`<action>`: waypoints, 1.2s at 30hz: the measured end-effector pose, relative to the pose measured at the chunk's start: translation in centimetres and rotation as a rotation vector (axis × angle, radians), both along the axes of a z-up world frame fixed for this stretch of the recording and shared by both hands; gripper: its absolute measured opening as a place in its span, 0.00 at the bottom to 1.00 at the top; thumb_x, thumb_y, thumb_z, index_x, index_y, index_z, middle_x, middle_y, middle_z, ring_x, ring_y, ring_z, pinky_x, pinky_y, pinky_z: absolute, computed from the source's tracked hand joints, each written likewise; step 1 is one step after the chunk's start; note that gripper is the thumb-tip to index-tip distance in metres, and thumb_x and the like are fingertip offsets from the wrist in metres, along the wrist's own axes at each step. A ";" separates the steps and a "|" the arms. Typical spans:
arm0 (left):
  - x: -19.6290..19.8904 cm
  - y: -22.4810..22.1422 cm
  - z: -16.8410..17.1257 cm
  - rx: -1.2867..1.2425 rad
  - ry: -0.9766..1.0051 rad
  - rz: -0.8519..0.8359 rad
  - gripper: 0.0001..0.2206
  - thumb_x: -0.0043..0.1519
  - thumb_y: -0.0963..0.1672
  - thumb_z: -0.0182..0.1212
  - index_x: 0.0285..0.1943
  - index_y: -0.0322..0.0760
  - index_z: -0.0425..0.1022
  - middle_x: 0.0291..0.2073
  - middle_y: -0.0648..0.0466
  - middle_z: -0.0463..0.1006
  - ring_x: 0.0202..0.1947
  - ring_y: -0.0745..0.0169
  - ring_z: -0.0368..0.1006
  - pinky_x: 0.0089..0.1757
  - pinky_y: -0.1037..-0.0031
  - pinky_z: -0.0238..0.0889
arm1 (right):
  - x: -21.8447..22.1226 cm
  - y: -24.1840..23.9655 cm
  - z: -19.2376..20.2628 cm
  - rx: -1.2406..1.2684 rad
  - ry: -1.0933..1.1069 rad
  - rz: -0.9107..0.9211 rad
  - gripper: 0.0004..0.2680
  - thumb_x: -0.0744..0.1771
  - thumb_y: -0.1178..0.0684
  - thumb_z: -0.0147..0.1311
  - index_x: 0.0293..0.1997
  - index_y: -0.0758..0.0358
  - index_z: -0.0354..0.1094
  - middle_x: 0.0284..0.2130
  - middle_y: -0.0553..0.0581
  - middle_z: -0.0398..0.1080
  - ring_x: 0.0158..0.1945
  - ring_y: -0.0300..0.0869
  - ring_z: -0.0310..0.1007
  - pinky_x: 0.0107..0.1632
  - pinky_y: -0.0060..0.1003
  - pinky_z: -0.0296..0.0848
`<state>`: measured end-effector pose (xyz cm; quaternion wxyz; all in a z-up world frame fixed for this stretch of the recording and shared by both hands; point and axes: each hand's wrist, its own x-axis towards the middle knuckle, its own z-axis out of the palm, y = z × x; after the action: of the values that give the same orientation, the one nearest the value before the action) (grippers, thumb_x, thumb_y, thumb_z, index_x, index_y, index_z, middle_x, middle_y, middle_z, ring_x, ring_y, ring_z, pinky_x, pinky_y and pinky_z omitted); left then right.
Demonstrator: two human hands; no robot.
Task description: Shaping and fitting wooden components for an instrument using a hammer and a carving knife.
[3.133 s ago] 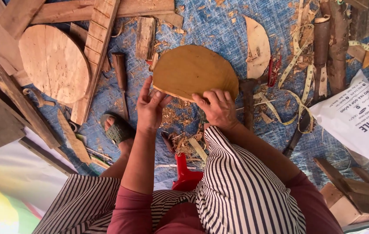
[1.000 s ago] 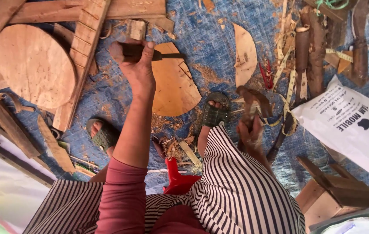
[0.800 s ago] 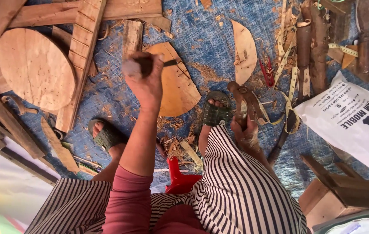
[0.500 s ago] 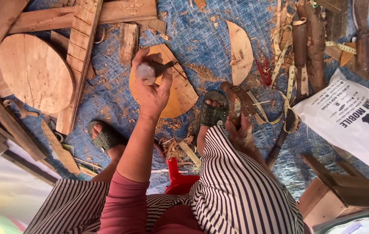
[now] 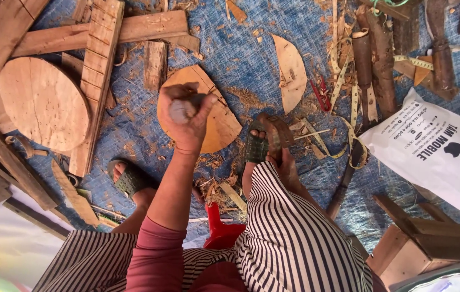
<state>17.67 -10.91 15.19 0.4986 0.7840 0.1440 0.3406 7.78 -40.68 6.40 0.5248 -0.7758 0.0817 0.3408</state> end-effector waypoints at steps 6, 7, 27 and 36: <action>0.5 -0.2 0.3 -0.081 0.154 0.066 0.21 0.56 0.47 0.80 0.34 0.44 0.64 0.30 0.58 0.78 0.36 0.56 0.83 0.42 0.72 0.72 | -2.8 1.5 -8.2 -0.145 0.052 0.092 0.24 0.68 0.58 0.53 0.74 0.69 0.50 0.49 0.75 0.73 0.55 0.60 0.74 0.60 0.44 0.72; 0.4 0.1 0.2 -0.083 0.156 0.067 0.21 0.56 0.47 0.80 0.34 0.44 0.64 0.30 0.58 0.78 0.36 0.56 0.83 0.42 0.72 0.72 | -3.2 1.3 -8.2 -0.147 0.055 0.093 0.24 0.68 0.58 0.53 0.74 0.69 0.50 0.49 0.75 0.73 0.55 0.60 0.74 0.60 0.44 0.72; 0.0 -0.8 -2.6 -0.027 0.061 0.091 0.22 0.50 0.45 0.85 0.37 0.40 0.68 0.30 0.52 0.80 0.33 0.53 0.80 0.40 0.69 0.70 | -1.9 0.4 -6.0 -0.230 0.161 0.105 0.27 0.68 0.49 0.59 0.75 0.60 0.49 0.57 0.76 0.68 0.57 0.69 0.71 0.52 0.62 0.78; -0.8 -0.1 -2.8 0.049 0.121 0.128 0.21 0.51 0.48 0.85 0.35 0.44 0.70 0.31 0.57 0.80 0.34 0.56 0.81 0.39 0.72 0.71 | -1.5 0.4 -5.4 -0.179 0.169 0.074 0.27 0.69 0.49 0.57 0.76 0.62 0.47 0.59 0.77 0.66 0.57 0.69 0.71 0.51 0.63 0.78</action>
<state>16.85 -11.03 12.41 0.4469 0.8042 0.2156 0.3272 6.28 -40.27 0.96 0.4316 -0.7905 0.1271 0.4155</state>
